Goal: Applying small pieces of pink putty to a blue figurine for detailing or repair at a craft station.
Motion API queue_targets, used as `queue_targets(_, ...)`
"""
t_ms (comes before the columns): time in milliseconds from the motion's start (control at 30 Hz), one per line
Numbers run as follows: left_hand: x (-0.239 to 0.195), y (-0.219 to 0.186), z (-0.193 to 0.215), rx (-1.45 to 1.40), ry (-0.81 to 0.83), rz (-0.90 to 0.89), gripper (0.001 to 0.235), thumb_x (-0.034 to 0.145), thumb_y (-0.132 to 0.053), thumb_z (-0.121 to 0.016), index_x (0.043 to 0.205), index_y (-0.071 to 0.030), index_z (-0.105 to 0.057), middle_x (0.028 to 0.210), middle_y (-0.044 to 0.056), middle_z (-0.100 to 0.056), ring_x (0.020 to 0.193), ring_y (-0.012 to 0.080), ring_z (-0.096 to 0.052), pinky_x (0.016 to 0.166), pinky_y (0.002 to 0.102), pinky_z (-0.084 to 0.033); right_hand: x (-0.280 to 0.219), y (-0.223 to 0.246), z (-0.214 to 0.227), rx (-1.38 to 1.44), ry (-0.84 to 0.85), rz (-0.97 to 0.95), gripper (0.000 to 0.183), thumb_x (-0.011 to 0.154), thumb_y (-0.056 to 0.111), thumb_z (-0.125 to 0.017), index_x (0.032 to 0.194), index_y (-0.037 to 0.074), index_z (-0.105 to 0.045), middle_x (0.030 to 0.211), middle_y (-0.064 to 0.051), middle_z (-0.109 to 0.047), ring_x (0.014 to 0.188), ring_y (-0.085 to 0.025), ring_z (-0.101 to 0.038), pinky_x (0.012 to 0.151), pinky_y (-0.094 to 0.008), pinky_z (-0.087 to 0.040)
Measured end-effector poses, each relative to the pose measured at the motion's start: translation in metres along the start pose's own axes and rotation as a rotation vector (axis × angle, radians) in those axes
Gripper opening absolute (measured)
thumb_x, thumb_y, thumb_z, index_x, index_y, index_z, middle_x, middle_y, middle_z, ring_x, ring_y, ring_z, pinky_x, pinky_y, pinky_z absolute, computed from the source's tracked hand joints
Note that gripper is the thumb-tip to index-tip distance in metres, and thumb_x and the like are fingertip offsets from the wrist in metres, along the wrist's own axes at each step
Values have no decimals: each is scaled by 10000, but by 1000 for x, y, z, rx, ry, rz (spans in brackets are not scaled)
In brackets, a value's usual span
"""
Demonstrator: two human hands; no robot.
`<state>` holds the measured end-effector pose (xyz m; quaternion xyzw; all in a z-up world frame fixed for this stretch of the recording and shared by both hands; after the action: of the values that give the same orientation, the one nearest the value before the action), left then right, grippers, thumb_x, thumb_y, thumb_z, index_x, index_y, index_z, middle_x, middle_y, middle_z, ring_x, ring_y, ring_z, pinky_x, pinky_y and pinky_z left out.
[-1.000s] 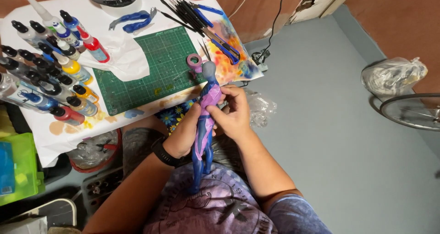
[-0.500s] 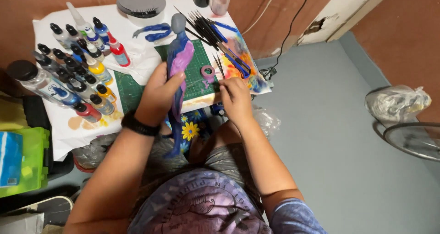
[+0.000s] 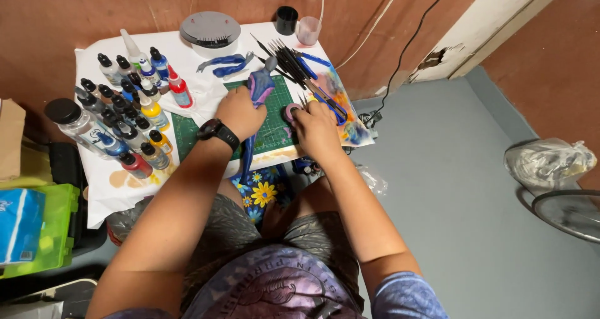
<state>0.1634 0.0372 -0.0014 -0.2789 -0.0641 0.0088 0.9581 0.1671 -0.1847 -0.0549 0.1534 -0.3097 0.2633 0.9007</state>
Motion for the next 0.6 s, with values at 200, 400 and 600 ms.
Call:
queue_targets(200,17,14,-24,136,-11,-24,456,885,-347,-594,1139,32,-575,1081,228,-628,1034,425,-667,916,516,-537,-21,26,50,162,-105,-29,133,957,304,-701,1031,201,-740,898,-36,-504,914,-289,-564,811,-388,-438)
queue_targets(400,-30,-30,21,205,-95,-227,558,865,-303,-668,1320,-2,-550,1244,222,-563,1165,425,-572,982,544,-460,-36,41,83,211,-97,52,140,993,309,-669,1060,207,-738,941,-50,-515,911,-297,-564,811,-393,-445)
queue_targets(600,-126,-65,44,-69,-42,-939,542,814,-107,-788,1305,-50,-566,1272,162,-550,1152,327,-636,995,439,-531,-40,60,129,421,43,111,143,997,273,-672,1056,158,-733,949,-55,-501,899,-323,-566,828,-405,-467)
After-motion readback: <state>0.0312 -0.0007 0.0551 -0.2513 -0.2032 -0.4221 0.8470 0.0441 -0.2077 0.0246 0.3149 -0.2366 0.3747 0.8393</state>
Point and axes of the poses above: each hand's wrist, its own x-axis towards the middle knuckle, its own z-axis out of the back of the hand, y = z × x, the point moved 2 cm from there along x, towards the middle knuckle
